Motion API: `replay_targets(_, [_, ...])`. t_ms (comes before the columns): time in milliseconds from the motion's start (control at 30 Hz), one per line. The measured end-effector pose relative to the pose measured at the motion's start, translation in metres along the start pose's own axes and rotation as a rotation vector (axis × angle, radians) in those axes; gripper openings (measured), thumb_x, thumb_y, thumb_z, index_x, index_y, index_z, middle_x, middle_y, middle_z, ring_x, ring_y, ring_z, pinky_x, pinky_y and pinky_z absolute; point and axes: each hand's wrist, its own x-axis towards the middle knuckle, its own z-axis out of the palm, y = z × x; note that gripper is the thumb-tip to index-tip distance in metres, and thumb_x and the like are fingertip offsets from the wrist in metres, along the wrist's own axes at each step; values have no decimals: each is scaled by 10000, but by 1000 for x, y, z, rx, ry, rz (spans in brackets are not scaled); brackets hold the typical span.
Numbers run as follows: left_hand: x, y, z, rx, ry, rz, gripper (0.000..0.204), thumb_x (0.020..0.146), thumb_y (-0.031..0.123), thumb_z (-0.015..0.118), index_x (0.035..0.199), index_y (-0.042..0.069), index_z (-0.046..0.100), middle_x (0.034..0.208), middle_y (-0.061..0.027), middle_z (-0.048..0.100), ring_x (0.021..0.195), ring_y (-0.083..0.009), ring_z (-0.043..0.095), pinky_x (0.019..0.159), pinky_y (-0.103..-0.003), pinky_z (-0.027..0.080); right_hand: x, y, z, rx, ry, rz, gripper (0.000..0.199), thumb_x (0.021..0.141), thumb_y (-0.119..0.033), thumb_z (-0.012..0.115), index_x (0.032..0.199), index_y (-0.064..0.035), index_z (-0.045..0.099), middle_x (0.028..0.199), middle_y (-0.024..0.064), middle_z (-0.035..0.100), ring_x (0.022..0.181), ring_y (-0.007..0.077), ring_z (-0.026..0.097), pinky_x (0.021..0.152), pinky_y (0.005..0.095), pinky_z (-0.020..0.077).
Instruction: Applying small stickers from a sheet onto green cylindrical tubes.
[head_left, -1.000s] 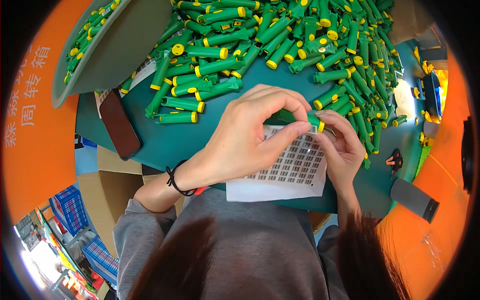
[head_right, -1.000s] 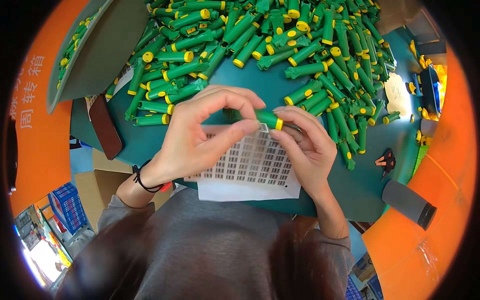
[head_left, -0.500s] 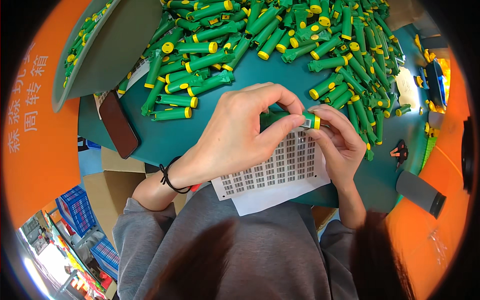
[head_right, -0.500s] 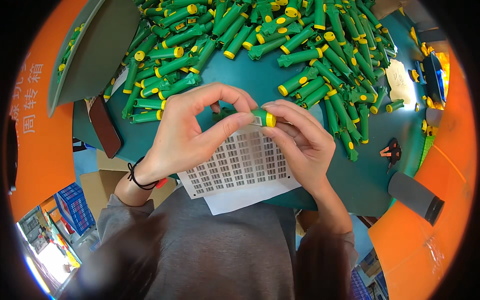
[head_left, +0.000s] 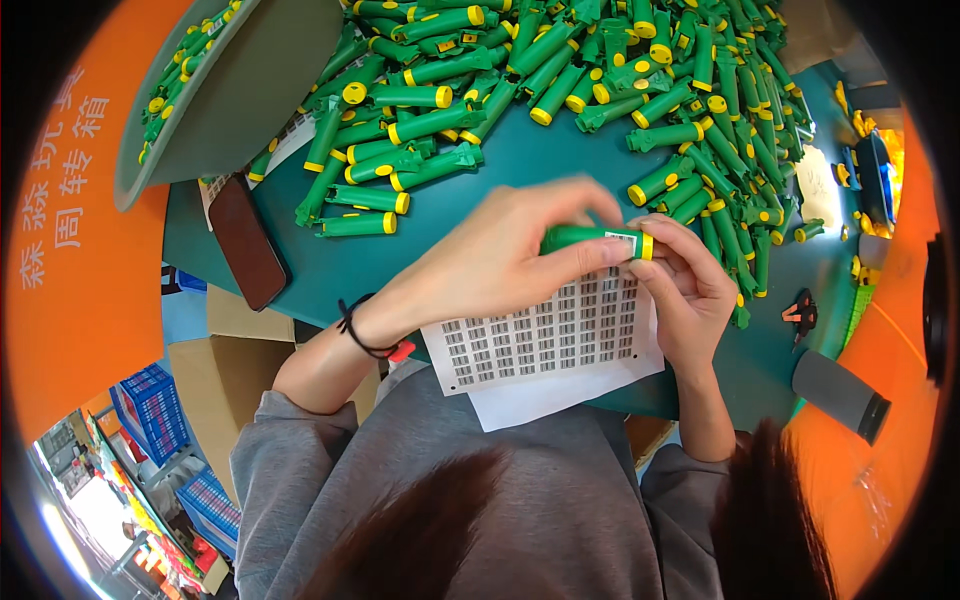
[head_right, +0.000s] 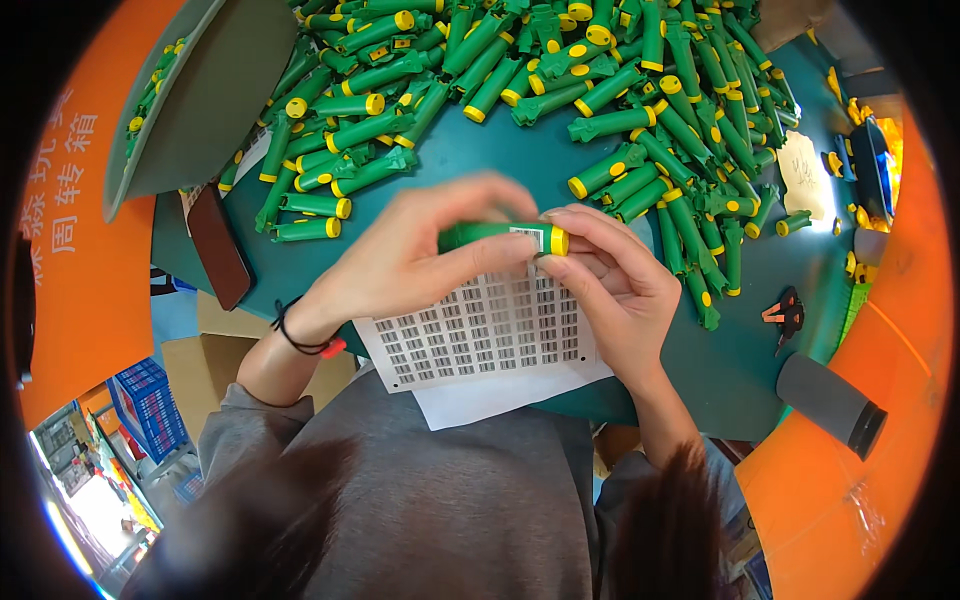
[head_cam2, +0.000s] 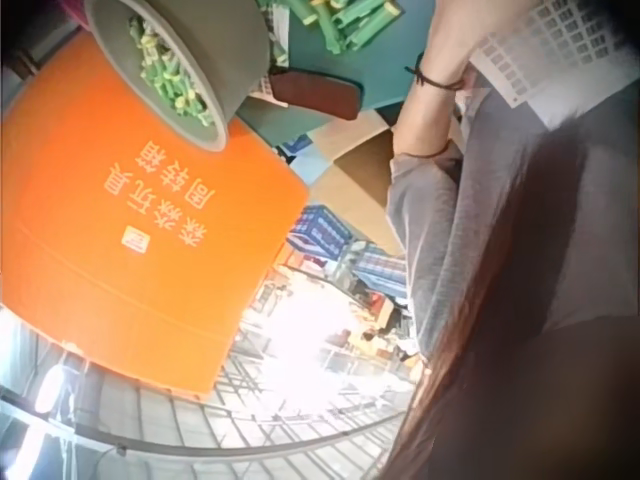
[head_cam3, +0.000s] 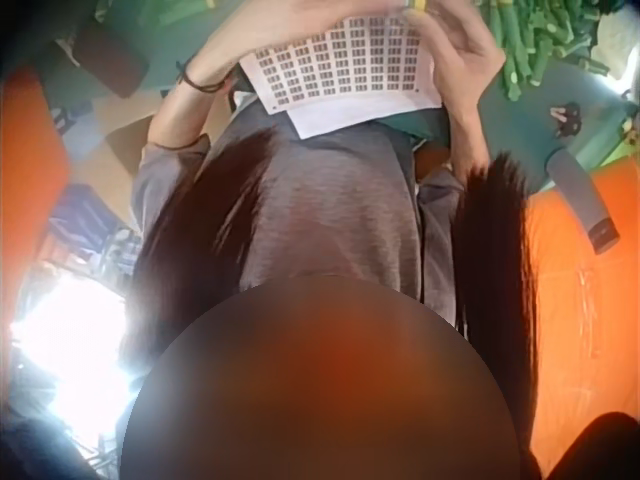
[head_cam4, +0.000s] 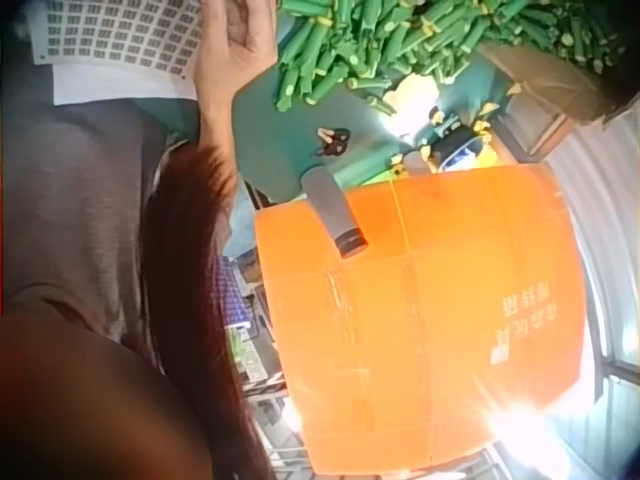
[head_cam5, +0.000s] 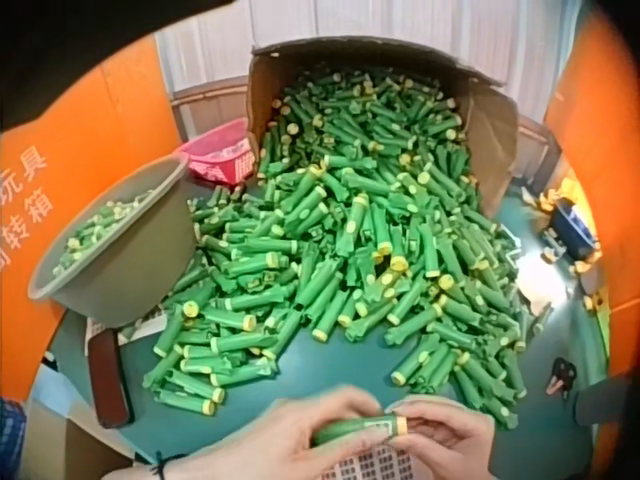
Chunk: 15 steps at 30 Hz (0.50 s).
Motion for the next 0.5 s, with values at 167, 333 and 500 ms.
replay_targets(167, [2, -11, 3, -246, -230, -181, 403, 1054, 370, 525, 949, 9, 668, 767, -10, 635, 668, -74, 522, 599, -270, 423, -1, 5, 1, 0, -11, 32, 379, 870, 127, 671, 1243, 88, 623, 1285, 190, 614, 1071, 219, 668, 934, 322, 557])
replay_targets(333, [-2, 4, -8, -121, -242, -155, 411, 1065, 378, 522, 982, 21, 708, 757, 23, 614, 731, -33, 523, 644, -224, 432, 0, 7, 7, 64, -14, 97, 348, 898, 96, 648, 1244, 91, 619, 1273, 184, 625, 1058, 206, 669, 953, 310, 533])
replay_targets(500, [-16, 27, -86, 460, 692, 331, 322, 1023, 310, 578, 1067, 43, 752, 775, 12, 661, 715, -89, 566, 663, -256, 458, 21, -14, 7, -824, -310, -319, 482, 723, -144, 847, 1166, -41, 688, 1201, 114, 675, 1175, 335, 574, 1011, 456, 439])
